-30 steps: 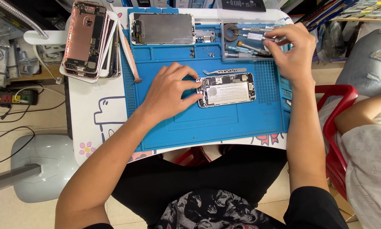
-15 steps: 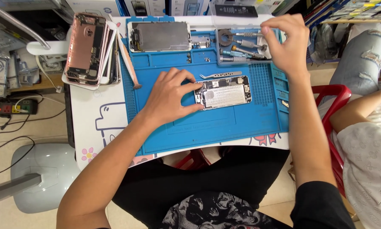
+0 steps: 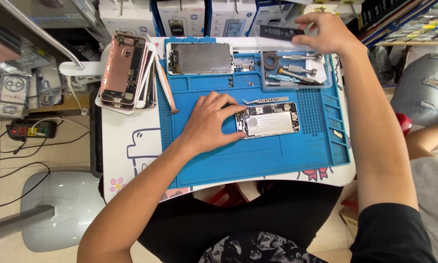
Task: The person disassembles a smartphone on a blue work mat, using a screwdriver to remove screws and tweezers to handle internal components. They remove the battery, place it aside, and then attach a new screen assembly to the phone's frame, securing it with screws.
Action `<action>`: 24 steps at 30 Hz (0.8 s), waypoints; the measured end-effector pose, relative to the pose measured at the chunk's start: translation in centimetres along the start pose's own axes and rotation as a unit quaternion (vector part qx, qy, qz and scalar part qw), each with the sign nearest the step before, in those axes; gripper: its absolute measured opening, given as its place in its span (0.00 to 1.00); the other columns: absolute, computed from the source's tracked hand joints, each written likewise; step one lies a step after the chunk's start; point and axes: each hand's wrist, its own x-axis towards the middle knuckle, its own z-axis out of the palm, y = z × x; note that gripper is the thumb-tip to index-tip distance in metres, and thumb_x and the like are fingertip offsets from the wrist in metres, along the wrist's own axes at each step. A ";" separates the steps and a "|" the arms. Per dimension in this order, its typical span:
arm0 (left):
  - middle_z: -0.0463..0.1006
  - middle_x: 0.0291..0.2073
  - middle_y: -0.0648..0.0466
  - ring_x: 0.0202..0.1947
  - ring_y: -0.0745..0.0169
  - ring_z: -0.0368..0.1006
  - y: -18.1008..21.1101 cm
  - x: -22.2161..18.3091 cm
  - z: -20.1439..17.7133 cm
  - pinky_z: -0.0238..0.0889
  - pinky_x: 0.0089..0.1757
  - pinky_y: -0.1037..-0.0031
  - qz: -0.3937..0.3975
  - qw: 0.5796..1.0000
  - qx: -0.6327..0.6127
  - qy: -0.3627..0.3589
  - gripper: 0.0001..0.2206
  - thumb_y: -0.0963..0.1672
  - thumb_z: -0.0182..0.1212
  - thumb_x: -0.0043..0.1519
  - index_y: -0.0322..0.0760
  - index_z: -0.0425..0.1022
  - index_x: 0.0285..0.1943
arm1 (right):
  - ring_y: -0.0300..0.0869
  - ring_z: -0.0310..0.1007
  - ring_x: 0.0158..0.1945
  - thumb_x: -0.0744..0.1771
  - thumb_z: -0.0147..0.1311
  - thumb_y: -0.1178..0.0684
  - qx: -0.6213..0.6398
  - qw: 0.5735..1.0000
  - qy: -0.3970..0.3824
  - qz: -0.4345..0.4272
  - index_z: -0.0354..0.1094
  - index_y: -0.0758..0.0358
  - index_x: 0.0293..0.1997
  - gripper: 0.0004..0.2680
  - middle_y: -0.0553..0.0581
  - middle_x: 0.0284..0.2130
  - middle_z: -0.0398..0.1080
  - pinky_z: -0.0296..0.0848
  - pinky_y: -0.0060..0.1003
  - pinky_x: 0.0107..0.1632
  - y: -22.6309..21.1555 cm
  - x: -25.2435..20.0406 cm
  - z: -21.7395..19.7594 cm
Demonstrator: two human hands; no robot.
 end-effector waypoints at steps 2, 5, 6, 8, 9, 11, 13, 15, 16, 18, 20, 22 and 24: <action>0.75 0.55 0.57 0.55 0.53 0.64 0.1 -0.3 0.0 0.57 0.51 0.59 0.000 1.000 -0.017 -0.009 0.31 0.56 0.74 0.57 0.46 0.76 0.68 | 0.59 0.64 0.65 0.69 0.62 0.48 0.036 0.992 -0.075 0.093 0.59 0.60 0.76 0.25 0.65 0.63 0.65 0.64 0.59 0.63 -2.1 -0.9 -1.0; 0.75 0.54 0.56 0.54 0.52 0.65 -0.2 -0.1 -0.1 0.57 0.50 0.59 0.018 1.000 -0.007 0.009 0.32 0.56 0.76 0.56 0.44 0.77 0.67 | 0.57 0.67 0.56 0.70 0.61 0.45 0.018 0.995 -0.082 0.053 0.63 0.60 0.73 0.22 0.64 0.61 0.66 0.68 0.53 0.54 1.6 0.6 0.0; 0.75 0.54 0.56 0.54 0.52 0.65 0.0 -0.4 0.1 0.57 0.50 0.59 0.021 1.000 -0.009 0.009 0.32 0.56 0.76 0.56 0.44 0.77 0.67 | 0.57 0.67 0.56 0.70 0.61 0.45 0.017 0.995 -0.081 0.056 0.63 0.60 0.73 0.22 0.64 0.61 0.66 0.68 0.53 0.54 2.2 0.5 0.4; 0.75 0.53 0.56 0.54 0.52 0.65 0.2 -0.2 0.0 0.57 0.50 0.58 0.011 1.000 -0.011 0.004 0.30 0.56 0.75 0.57 0.44 0.78 0.66 | 0.57 0.68 0.53 0.67 0.68 0.44 -0.006 0.998 -0.040 0.038 0.67 0.60 0.71 0.25 0.64 0.59 0.67 0.68 0.52 0.49 3.3 1.0 0.3; 0.75 0.53 0.56 0.54 0.52 0.65 0.2 -0.1 -0.1 0.57 0.50 0.58 0.013 1.000 -0.014 0.004 0.30 0.56 0.75 0.57 0.44 0.78 0.66 | 0.57 0.68 0.53 0.67 0.68 0.44 -0.008 0.998 -0.041 0.040 0.67 0.60 0.71 0.25 0.64 0.59 0.67 0.68 0.52 0.49 3.5 0.8 0.5; 0.75 0.54 0.56 0.54 0.51 0.65 0.3 0.0 -0.2 0.57 0.49 0.58 0.011 1.000 -0.011 0.000 0.29 0.56 0.74 0.58 0.44 0.79 0.65 | 0.49 0.67 0.52 0.73 0.65 0.56 0.038 0.995 0.069 -0.062 0.72 0.58 0.52 0.05 0.53 0.51 0.73 0.65 0.53 0.54 3.9 0.4 0.9; 0.75 0.54 0.56 0.54 0.51 0.65 0.2 -0.1 0.0 0.57 0.50 0.58 0.010 1.000 -0.010 -0.001 0.30 0.56 0.74 0.57 0.45 0.79 0.66 | 0.49 0.71 0.54 0.73 0.62 0.61 0.068 0.985 0.112 -0.110 0.71 0.62 0.54 0.05 0.57 0.51 0.73 0.68 0.49 0.57 2.0 -1.9 0.7; 0.75 0.54 0.57 0.54 0.52 0.65 0.2 -0.2 0.0 0.57 0.50 0.58 0.007 1.000 -0.007 -0.003 0.30 0.57 0.75 0.57 0.45 0.78 0.66 | 0.50 0.75 0.56 0.73 0.59 0.66 0.099 0.970 0.153 -0.160 0.69 0.67 0.56 0.06 0.61 0.52 0.74 0.72 0.46 0.61 0.6 -4.3 0.7; 0.75 0.54 0.57 0.54 0.52 0.64 0.3 -0.3 0.0 0.57 0.51 0.58 0.003 1.000 -0.007 -0.008 0.30 0.57 0.74 0.57 0.45 0.78 0.66 | 0.51 0.76 0.53 0.74 0.58 0.69 0.124 0.948 0.204 -0.212 0.69 0.72 0.56 0.05 0.65 0.49 0.75 0.72 0.44 0.54 0.3 -5.7 0.8; 0.74 0.54 0.57 0.54 0.52 0.64 0.2 0.0 -0.1 0.57 0.51 0.57 -0.001 1.000 -0.006 -0.011 0.31 0.57 0.74 0.57 0.45 0.78 0.67 | 0.52 0.77 0.49 0.75 0.57 0.71 0.147 0.919 0.253 -0.264 0.69 0.77 0.56 0.04 0.68 0.46 0.76 0.73 0.42 0.48 -0.7 -8.8 1.1; 0.75 0.54 0.56 0.54 0.51 0.64 0.2 -0.2 0.0 0.57 0.51 0.57 0.005 1.000 0.000 -0.006 0.30 0.56 0.75 0.57 0.46 0.79 0.67 | 0.49 0.76 0.56 0.75 0.58 0.64 0.296 0.905 0.223 -0.208 0.66 0.74 0.65 0.10 0.68 0.53 0.73 0.79 0.41 0.60 -2.1 -12.7 2.4; 0.75 0.54 0.56 0.54 0.51 0.64 0.2 -0.3 0.2 0.57 0.52 0.56 0.009 1.000 -0.001 -0.006 0.31 0.57 0.76 0.56 0.46 0.79 0.67 | 0.41 0.73 0.47 0.73 0.58 0.63 0.330 0.919 0.180 -0.121 0.70 0.67 0.59 0.08 0.59 0.46 0.73 0.77 0.32 0.52 -3.5 -15.9 4.1; 0.75 0.54 0.56 0.54 0.50 0.65 0.2 -0.2 0.4 0.58 0.52 0.56 0.013 1.000 0.001 0.004 0.31 0.57 0.77 0.56 0.46 0.79 0.67 | 0.33 0.69 0.39 0.72 0.58 0.61 0.356 0.924 0.134 -0.042 0.74 0.61 0.54 0.06 0.51 0.39 0.73 0.74 0.23 0.45 -4.0 -17.6 5.5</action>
